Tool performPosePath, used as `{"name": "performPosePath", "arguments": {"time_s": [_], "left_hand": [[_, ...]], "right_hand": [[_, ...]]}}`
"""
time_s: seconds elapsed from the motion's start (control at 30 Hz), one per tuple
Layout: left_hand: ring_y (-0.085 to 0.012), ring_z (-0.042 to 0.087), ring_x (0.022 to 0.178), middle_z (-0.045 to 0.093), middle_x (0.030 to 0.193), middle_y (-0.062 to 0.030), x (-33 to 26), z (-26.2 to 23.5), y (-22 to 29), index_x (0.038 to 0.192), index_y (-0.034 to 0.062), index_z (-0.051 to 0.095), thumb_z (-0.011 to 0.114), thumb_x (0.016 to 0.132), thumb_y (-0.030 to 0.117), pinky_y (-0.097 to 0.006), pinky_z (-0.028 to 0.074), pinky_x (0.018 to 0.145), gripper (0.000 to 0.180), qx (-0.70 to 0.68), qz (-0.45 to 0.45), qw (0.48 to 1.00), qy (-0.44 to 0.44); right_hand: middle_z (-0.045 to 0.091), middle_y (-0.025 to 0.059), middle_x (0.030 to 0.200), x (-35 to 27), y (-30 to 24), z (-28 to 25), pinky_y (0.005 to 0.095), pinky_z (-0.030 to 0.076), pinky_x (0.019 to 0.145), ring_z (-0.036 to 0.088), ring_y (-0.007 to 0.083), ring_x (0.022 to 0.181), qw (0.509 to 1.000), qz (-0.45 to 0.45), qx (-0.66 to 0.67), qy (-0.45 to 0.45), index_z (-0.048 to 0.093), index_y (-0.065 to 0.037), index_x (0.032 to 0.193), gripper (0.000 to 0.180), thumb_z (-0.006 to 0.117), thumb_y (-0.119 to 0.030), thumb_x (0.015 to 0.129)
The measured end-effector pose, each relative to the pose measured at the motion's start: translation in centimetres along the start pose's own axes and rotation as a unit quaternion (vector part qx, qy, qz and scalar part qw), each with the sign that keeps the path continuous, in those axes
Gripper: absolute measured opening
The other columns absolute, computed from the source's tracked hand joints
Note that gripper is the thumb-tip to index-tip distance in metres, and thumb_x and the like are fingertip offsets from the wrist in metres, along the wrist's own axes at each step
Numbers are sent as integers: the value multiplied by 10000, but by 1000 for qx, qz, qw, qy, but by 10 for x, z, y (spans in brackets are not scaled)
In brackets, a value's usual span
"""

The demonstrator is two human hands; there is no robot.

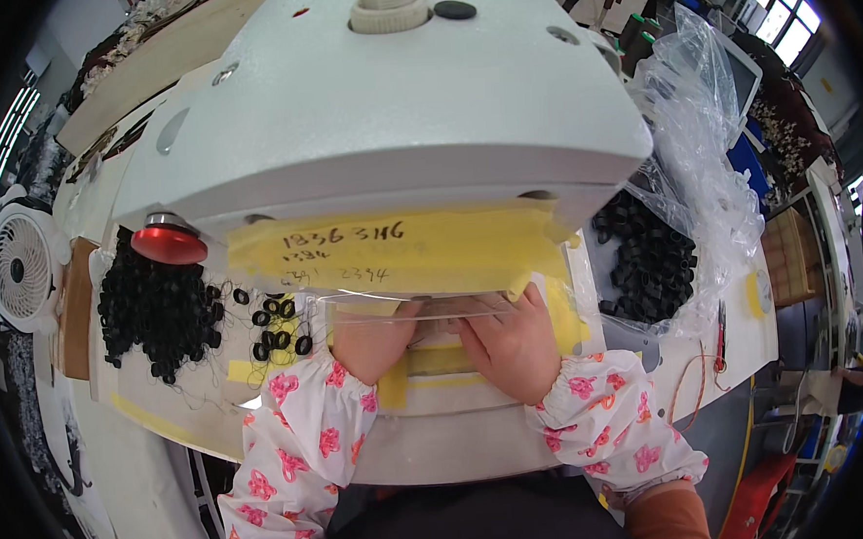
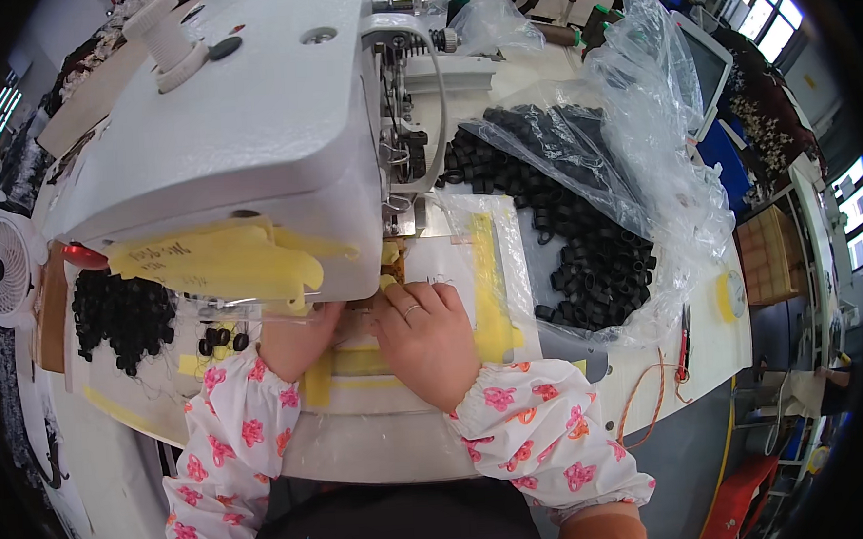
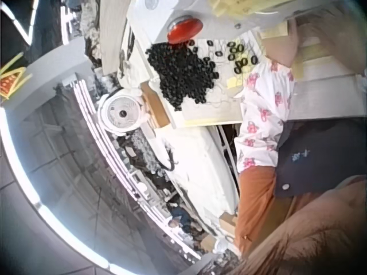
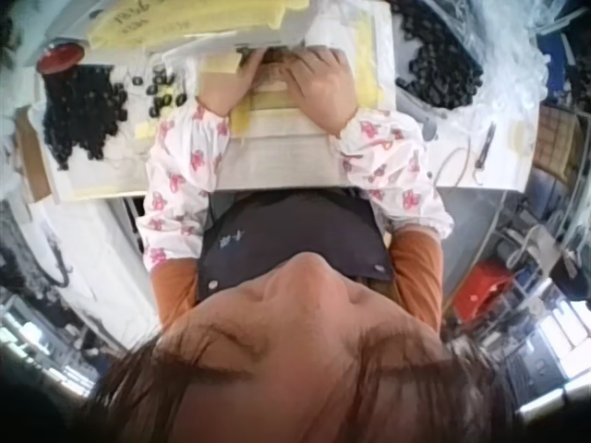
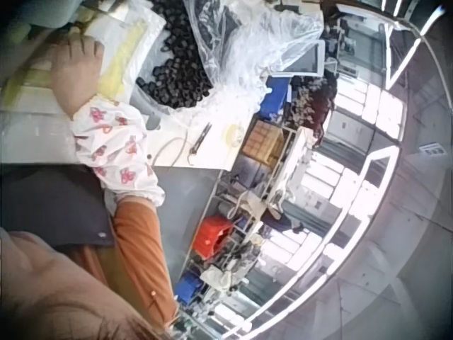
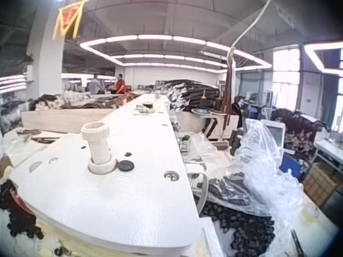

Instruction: The person attaches black plastic or leather components to a substrate using a specialized assembly machine.

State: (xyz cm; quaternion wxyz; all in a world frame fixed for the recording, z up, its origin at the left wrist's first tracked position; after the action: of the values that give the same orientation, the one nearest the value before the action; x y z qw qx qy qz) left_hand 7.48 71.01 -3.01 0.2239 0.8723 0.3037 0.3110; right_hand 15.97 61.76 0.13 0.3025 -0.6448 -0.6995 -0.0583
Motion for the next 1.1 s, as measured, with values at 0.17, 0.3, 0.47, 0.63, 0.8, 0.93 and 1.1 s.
{"name": "performPosePath", "arguments": {"time_s": [0.17, 0.3, 0.47, 0.63, 0.8, 0.93, 1.1], "left_hand": [[-316, 609, 688, 632, 766, -138, -20, -14, 39, 897, 40, 612, 601, 758, 48, -420, 466, 606, 140, 132, 53, 990, -16], [-321, 597, 581, 613, 695, -157, -47, -9, 66, 882, 32, 610, 597, 778, 29, -393, 457, 521, 105, -36, 23, 998, -38], [-275, 616, 614, 627, 717, -136, -37, -15, 54, 897, 16, 618, 595, 814, 44, -344, 472, 553, 91, -62, -25, 994, -88], [-254, 627, 747, 643, 787, -113, -3, -21, 48, 957, 15, 639, 561, 856, 64, -309, 483, 654, 138, -124, 71, 990, 3], [-217, 623, 722, 645, 783, -104, -8, -6, 29, 904, 12, 643, 570, 843, 60, -294, 476, 648, 106, -77, 19, 987, -141], [-149, 616, 719, 650, 823, -96, -8, 2, 16, 1004, 6, 624, 589, 823, 27, -246, 464, 645, 186, -181, -69, 974, -116], [-91, 577, 736, 647, 854, -50, -14, 9, 7, 1070, 20, 615, 599, 834, 47, -228, 453, 649, 238, -241, -96, 955, -145]], "right_hand": [[625, 149, 844, 4, 30, -5, 357, 477, 639, 592, 307, 720, 968, 183, 173, 12, 568, 22, 969, 262, 645, -113, 758], [580, 115, 625, -3, 40, 24, 296, 437, 495, 574, 186, 542, 917, 222, 330, -25, 535, 49, 892, 230, 664, -103, 778], [594, 109, 636, -18, 39, 32, 308, 451, 515, 598, 189, 571, 872, 290, 392, -36, 521, 14, 879, 157, 632, -42, 783], [600, 130, 698, -45, -24, 20, 327, 456, 540, 596, 237, 584, 913, 188, 361, -40, 526, -7, 880, 141, 628, -48, 792], [591, 122, 669, -15, 2, -3, 318, 463, 512, 597, 209, 541, 904, 155, 391, -74, 540, 1, 919, 147, 619, -70, 817], [596, 83, 663, 0, 42, 27, 261, 456, 461, 570, 117, 491, 811, 285, 486, -156, 524, 19, 904, 147, 606, -86, 842], [587, 70, 653, -2, 43, 54, 251, 434, 418, 559, 106, 467, 746, 329, 536, -218, 509, 23, 867, 130, 595, -74, 850]]}}
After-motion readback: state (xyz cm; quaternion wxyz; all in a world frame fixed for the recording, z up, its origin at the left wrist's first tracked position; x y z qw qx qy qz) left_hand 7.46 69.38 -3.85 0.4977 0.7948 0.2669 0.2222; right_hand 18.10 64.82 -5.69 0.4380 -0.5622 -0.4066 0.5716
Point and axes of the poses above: each hand's wrist, its own x-axis towards the middle knuckle, its own z-axis out of the palm, y = z × x, the point moved 9 cm from there along x, towards the middle knuckle
